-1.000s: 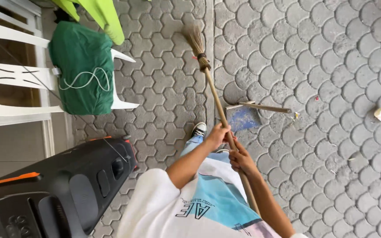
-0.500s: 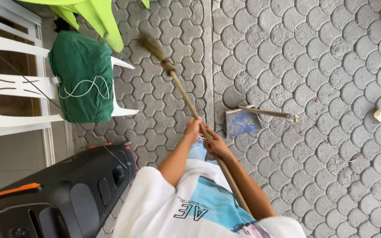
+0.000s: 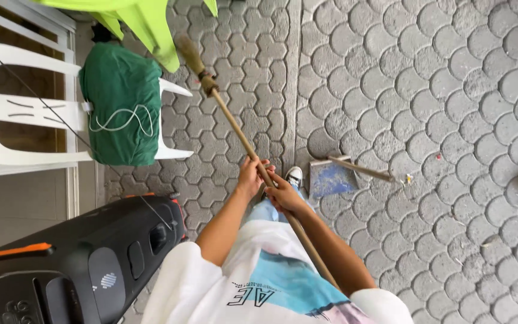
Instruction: The person sweeps a paved outdoor area using a traditional broom, moving debris toward a dustpan. They sweep around various items, including a table, a suitcase, and plastic chairs, and briefly interact with a green bag on a chair before continuing to sweep.
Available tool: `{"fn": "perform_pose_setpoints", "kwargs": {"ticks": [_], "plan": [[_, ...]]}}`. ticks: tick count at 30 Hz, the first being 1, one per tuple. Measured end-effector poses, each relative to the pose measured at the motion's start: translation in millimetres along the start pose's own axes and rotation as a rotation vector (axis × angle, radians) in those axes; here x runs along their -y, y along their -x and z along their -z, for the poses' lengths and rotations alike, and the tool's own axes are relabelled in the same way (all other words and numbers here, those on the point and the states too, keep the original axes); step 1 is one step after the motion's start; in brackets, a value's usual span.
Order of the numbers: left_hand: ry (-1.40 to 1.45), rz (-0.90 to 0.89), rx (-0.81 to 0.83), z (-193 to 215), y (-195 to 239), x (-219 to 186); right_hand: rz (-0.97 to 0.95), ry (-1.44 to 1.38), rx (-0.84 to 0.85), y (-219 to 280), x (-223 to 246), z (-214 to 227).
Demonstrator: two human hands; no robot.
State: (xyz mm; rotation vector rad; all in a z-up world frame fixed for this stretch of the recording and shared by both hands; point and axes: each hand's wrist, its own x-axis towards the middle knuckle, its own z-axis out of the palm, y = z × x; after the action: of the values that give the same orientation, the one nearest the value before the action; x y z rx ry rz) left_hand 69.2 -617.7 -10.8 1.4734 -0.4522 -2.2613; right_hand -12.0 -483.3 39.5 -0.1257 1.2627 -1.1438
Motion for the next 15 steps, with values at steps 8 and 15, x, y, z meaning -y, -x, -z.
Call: {"fn": "perform_pose_setpoints", "kwargs": {"ticks": [8, 15], "plan": [[-0.464, 0.190, 0.109, -77, -116, 141, 0.008, -0.133, -0.434, 47, 39, 84], [-0.446, 0.124, 0.235, -141, -11, 117, -0.007, -0.116, -0.218, 116, 79, 105]]}}
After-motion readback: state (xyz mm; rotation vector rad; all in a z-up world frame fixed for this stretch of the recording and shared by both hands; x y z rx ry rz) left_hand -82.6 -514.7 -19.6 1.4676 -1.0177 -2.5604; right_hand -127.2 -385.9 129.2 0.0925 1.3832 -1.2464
